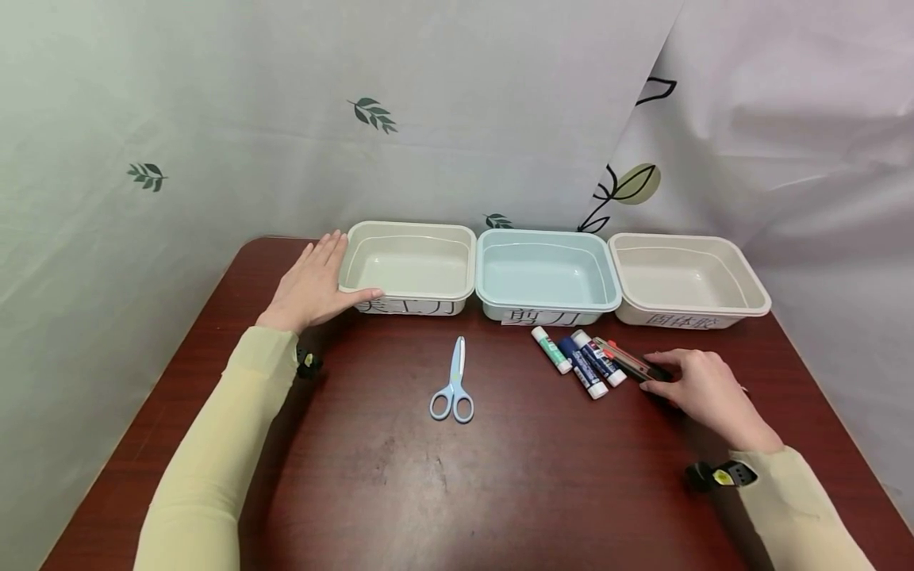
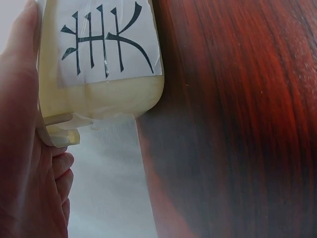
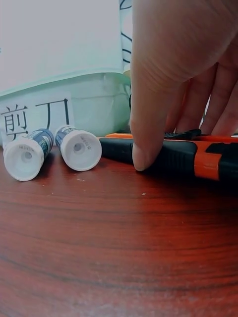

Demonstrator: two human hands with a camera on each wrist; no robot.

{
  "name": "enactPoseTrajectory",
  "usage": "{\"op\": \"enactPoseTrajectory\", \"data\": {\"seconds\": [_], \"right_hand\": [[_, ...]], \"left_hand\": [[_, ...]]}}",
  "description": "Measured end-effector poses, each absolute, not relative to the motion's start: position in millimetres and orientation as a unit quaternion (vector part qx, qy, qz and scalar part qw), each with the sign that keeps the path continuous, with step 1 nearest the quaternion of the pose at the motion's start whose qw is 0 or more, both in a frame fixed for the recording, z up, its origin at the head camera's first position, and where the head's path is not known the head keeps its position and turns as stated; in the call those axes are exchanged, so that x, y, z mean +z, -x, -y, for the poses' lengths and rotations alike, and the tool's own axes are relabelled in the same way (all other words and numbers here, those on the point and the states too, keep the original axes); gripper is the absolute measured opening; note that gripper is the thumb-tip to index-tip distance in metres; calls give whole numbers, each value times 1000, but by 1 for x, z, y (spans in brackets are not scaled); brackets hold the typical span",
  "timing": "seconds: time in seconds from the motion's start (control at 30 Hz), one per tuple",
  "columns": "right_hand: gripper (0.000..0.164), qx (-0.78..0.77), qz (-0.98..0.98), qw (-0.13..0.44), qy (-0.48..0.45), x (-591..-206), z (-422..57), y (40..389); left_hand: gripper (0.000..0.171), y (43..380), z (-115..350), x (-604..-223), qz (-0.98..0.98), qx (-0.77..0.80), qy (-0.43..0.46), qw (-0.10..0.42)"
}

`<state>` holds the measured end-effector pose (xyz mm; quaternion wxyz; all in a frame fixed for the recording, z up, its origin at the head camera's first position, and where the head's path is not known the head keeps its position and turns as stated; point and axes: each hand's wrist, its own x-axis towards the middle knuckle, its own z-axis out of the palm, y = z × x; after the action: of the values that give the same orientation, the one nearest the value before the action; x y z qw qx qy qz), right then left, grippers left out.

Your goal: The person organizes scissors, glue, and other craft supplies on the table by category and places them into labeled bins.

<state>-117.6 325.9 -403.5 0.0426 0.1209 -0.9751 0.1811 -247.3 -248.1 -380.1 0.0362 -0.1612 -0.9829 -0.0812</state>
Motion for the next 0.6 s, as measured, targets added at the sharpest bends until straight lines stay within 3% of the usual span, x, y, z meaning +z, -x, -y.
{"op": "enactPoseTrajectory", "data": {"seconds": [0.4,0.6], "right_hand": [[43,205,970,58,-114,-393,-332,110],[42,210,964,96,-129,-379,-332,106]], "left_hand": [[120,249,250,-382,983,-82,159,30],[120,248,249,-381,983,-84,158,30]]}}
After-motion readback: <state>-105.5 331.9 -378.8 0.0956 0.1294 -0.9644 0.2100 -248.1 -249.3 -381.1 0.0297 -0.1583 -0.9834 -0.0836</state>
